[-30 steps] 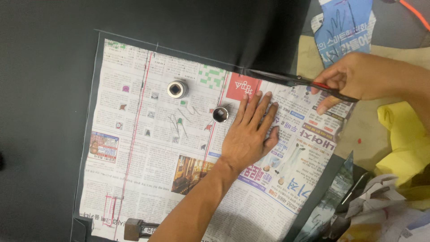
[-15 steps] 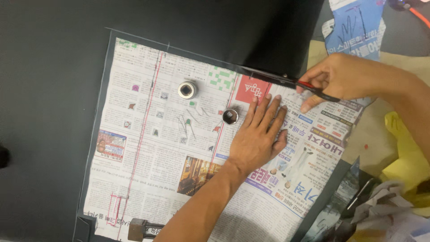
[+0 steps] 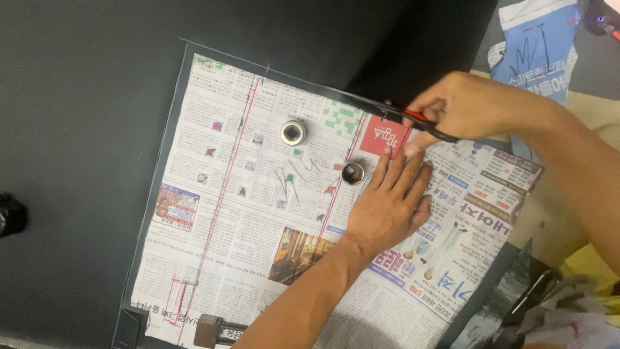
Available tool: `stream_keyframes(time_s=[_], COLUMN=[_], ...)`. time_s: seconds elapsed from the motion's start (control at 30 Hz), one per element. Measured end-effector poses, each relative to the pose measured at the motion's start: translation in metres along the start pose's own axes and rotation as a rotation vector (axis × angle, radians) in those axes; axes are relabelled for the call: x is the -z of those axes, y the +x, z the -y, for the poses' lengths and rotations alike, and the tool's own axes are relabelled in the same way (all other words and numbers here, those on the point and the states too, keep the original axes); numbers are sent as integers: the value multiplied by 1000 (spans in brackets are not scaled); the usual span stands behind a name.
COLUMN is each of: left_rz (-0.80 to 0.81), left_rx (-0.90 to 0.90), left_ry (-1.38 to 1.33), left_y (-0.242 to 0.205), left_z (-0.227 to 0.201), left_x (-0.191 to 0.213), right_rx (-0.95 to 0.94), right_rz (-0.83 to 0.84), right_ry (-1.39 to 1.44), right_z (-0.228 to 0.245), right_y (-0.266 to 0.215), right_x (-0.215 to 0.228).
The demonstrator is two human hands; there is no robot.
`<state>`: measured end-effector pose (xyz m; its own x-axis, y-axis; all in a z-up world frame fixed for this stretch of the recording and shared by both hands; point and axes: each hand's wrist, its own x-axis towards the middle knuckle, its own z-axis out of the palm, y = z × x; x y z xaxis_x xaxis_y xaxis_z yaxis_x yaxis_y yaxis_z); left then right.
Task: The person uses a ruler and a white pencil to mark straight lines on a newspaper sheet laid over a dark surface. They then use scissors to cut along the marked lines, removing excess paper. The person repeats the process by marking another line and preparing to cut again.
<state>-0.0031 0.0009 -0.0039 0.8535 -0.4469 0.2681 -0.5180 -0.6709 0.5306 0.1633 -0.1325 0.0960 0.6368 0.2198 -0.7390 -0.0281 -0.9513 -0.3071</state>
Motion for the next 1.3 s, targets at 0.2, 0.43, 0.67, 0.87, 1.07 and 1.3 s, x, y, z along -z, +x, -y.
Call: stream_keyframes(time_s=[0.2,0.43,0.67,0.87,1.07,1.3], left_rz=[-34,-65,-64,-77,-79,-83], left_rx=[3,11,12,19,16,16], left_ry=[-34,-30,-17,-12,-17,-27], left_y=[1,2,3,0,1,0], left_z=[1,0,1,0,1,1], left_x=[2,6,10,12,11,10], right_rx=[43,59,183,173,243,248], right_rz=[23,15,49,-2,53,40], right_ry=[12,104,260,176,273,292], right_z=[8,25,41,64,74,91], right_y=[10,27,34,40,55,62], right_x=[4,1,2,1,0,0])
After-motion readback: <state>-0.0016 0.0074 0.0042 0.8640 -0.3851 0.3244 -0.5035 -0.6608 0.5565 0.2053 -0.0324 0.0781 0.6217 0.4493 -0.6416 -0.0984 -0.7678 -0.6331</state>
